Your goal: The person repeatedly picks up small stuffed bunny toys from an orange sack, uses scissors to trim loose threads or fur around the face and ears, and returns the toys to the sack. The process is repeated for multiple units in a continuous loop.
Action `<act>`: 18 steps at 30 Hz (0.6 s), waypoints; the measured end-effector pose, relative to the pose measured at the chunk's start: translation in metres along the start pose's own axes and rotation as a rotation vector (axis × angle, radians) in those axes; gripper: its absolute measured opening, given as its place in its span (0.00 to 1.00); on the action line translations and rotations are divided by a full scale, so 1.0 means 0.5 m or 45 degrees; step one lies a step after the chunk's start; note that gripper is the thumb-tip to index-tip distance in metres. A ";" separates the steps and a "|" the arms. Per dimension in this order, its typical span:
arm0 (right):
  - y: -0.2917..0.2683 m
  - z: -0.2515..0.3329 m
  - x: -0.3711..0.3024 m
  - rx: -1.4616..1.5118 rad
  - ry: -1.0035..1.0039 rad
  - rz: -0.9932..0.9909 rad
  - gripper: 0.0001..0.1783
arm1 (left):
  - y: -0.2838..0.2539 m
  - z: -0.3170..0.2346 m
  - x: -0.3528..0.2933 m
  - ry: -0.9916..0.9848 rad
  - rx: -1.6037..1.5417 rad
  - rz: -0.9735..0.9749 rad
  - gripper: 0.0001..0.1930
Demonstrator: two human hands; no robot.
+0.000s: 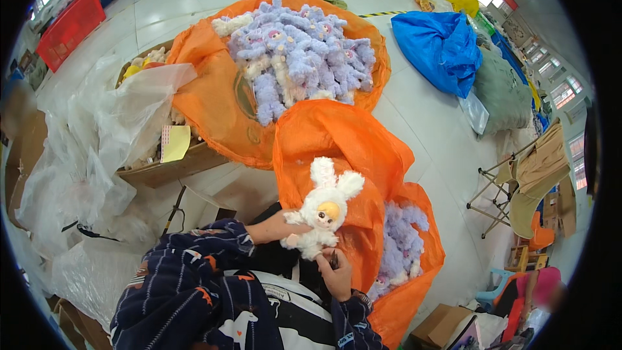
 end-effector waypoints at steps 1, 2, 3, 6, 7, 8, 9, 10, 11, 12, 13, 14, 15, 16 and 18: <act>-0.004 -0.007 -0.001 -0.060 -0.030 0.013 0.07 | -0.014 -0.027 -0.006 -0.028 -0.025 0.022 0.17; -0.010 -0.002 0.000 -0.124 -0.025 -0.004 0.06 | -0.031 -0.064 -0.003 -0.070 -0.010 0.010 0.19; -0.015 -0.005 0.000 -0.119 -0.013 -0.010 0.06 | -0.037 -0.113 0.001 0.028 -0.127 0.024 0.20; -0.023 0.002 0.006 -0.067 -0.007 -0.036 0.06 | -0.104 -0.295 0.071 0.406 -0.247 0.013 0.21; -0.022 0.004 0.008 -0.046 -0.002 -0.031 0.06 | -0.129 -0.374 0.080 0.640 -0.333 -0.125 0.20; -0.026 0.003 0.008 -0.043 0.008 -0.037 0.06 | -0.150 -0.435 0.094 0.873 -0.430 -0.249 0.19; -0.024 0.004 0.009 -0.013 0.014 -0.040 0.06 | -0.179 -0.460 0.112 0.974 -0.478 -0.348 0.19; -0.020 0.002 0.008 0.010 0.026 -0.038 0.06 | -0.222 -0.472 0.127 1.079 -0.517 -0.462 0.19; -0.027 -0.002 0.010 0.014 0.035 -0.059 0.06 | -0.231 -0.481 0.141 1.181 -0.568 -0.548 0.19; -0.034 -0.006 0.011 0.017 0.043 -0.081 0.06 | -0.201 -0.443 0.176 1.079 -0.403 -0.567 0.17; -0.047 -0.007 0.012 -0.001 0.022 -0.134 0.06 | -0.141 -0.377 0.210 0.970 -0.241 -0.571 0.15; -0.051 -0.005 0.013 0.003 -0.002 -0.157 0.06 | -0.128 -0.314 0.222 1.003 0.290 -0.694 0.15; -0.060 -0.005 0.015 0.004 -0.022 -0.186 0.05 | -0.117 -0.242 0.241 1.000 0.824 -0.794 0.14; -0.081 -0.005 0.016 -0.048 -0.048 -0.246 0.05 | -0.094 -0.168 0.239 0.988 1.001 -0.696 0.15; -0.145 -0.044 0.012 -0.088 -0.067 -0.420 0.05 | -0.051 -0.078 0.198 0.986 1.486 -0.602 0.14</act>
Point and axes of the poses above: each hand's wrist, its own x-axis towards the middle knuckle, its own y-axis out of the palm, z = x × y, the point moved 2 cm from there along x, towards the middle knuckle, and after that the axes turned 13 degrees about -y, right-handed, at the moved point
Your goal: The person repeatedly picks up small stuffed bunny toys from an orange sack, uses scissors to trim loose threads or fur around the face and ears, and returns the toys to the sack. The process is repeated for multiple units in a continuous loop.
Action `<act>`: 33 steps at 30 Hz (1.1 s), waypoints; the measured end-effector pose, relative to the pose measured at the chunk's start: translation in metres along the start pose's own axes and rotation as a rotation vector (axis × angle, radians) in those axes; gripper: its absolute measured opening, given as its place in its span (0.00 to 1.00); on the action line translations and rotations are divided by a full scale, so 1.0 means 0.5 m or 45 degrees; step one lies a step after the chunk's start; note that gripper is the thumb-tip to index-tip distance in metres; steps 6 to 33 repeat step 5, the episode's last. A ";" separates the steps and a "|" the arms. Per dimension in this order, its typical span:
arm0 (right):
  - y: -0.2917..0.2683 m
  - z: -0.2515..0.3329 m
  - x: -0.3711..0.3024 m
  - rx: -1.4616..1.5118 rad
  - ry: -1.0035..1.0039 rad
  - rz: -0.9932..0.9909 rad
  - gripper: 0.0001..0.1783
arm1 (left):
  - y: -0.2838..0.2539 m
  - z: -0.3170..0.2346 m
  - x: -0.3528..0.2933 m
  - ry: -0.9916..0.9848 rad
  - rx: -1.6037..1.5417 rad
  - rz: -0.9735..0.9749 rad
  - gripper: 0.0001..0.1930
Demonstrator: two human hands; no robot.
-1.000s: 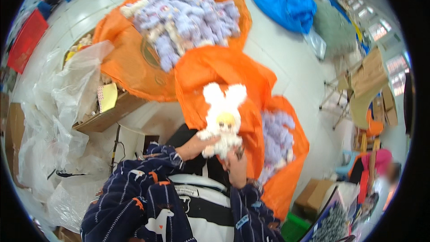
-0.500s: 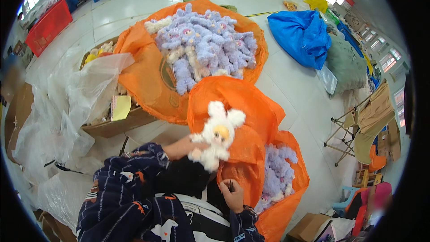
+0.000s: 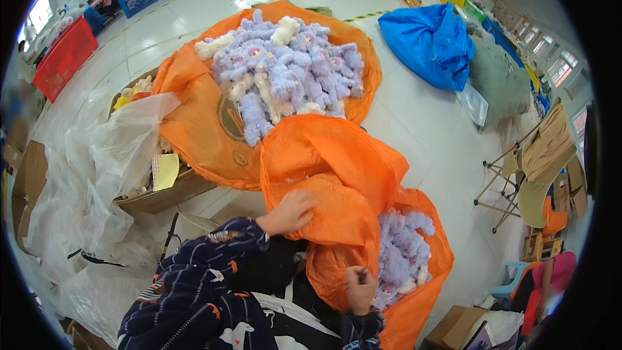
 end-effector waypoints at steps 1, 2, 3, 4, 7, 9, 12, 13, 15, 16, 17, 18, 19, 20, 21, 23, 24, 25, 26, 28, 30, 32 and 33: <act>-0.013 0.035 0.015 0.100 0.126 -0.091 0.04 | 0.030 0.018 -0.047 -0.054 0.047 0.124 0.15; -0.051 0.014 0.027 0.113 0.083 -0.218 0.05 | 0.032 0.008 -0.056 -0.101 0.001 0.105 0.15; -0.087 0.002 0.036 0.078 0.102 -0.284 0.05 | 0.032 -0.003 -0.066 -0.150 -0.042 0.086 0.16; -0.115 -0.003 0.052 0.054 0.118 -0.345 0.06 | 0.024 -0.010 -0.069 -0.199 -0.072 0.064 0.16; -0.117 -0.009 0.050 0.063 0.130 -0.357 0.06 | 0.022 -0.007 -0.071 -0.244 -0.076 0.109 0.17; -0.117 -0.009 0.050 0.063 0.130 -0.357 0.06 | 0.022 -0.007 -0.071 -0.244 -0.076 0.109 0.17; -0.117 -0.009 0.050 0.063 0.130 -0.357 0.06 | 0.022 -0.007 -0.071 -0.244 -0.076 0.109 0.17; -0.117 -0.009 0.050 0.063 0.130 -0.357 0.06 | 0.022 -0.007 -0.071 -0.244 -0.076 0.109 0.17; -0.117 -0.009 0.050 0.063 0.130 -0.357 0.06 | 0.022 -0.007 -0.071 -0.244 -0.076 0.109 0.17; -0.117 -0.009 0.050 0.063 0.130 -0.357 0.06 | 0.022 -0.007 -0.071 -0.244 -0.076 0.109 0.17; -0.117 -0.009 0.050 0.063 0.130 -0.357 0.06 | 0.022 -0.007 -0.071 -0.244 -0.076 0.109 0.17; -0.117 -0.009 0.050 0.063 0.130 -0.357 0.06 | 0.022 -0.007 -0.071 -0.244 -0.076 0.109 0.17; -0.117 -0.009 0.050 0.063 0.130 -0.357 0.06 | 0.022 -0.007 -0.071 -0.244 -0.076 0.109 0.17; -0.117 -0.009 0.050 0.063 0.130 -0.357 0.06 | 0.022 -0.007 -0.071 -0.244 -0.076 0.109 0.17; -0.117 -0.009 0.050 0.063 0.130 -0.357 0.06 | 0.022 -0.007 -0.071 -0.244 -0.076 0.109 0.17; -0.117 -0.009 0.050 0.063 0.130 -0.357 0.06 | 0.022 -0.007 -0.071 -0.244 -0.076 0.109 0.17; -0.117 -0.009 0.050 0.063 0.130 -0.357 0.06 | 0.022 -0.007 -0.071 -0.244 -0.076 0.109 0.17; -0.117 -0.009 0.050 0.063 0.130 -0.357 0.06 | 0.022 -0.007 -0.071 -0.244 -0.076 0.109 0.17; -0.117 -0.009 0.050 0.063 0.130 -0.357 0.06 | 0.022 -0.007 -0.071 -0.244 -0.076 0.109 0.17; -0.117 -0.009 0.050 0.063 0.130 -0.357 0.06 | 0.022 -0.007 -0.071 -0.244 -0.076 0.109 0.17; -0.117 -0.009 0.050 0.063 0.130 -0.357 0.06 | 0.022 -0.007 -0.071 -0.244 -0.076 0.109 0.17; -0.117 -0.009 0.050 0.063 0.130 -0.357 0.06 | 0.022 -0.007 -0.071 -0.244 -0.076 0.109 0.17; -0.117 -0.009 0.050 0.063 0.130 -0.357 0.06 | 0.022 -0.007 -0.071 -0.244 -0.076 0.109 0.17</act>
Point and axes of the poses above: each hand's wrist, its own x-axis towards the middle knuckle, its own y-axis out of the palm, z = x × y, the point moved 2 cm from there along x, towards the middle knuckle, and after that the axes turned 13 degrees about -y, right-handed, at the moved point
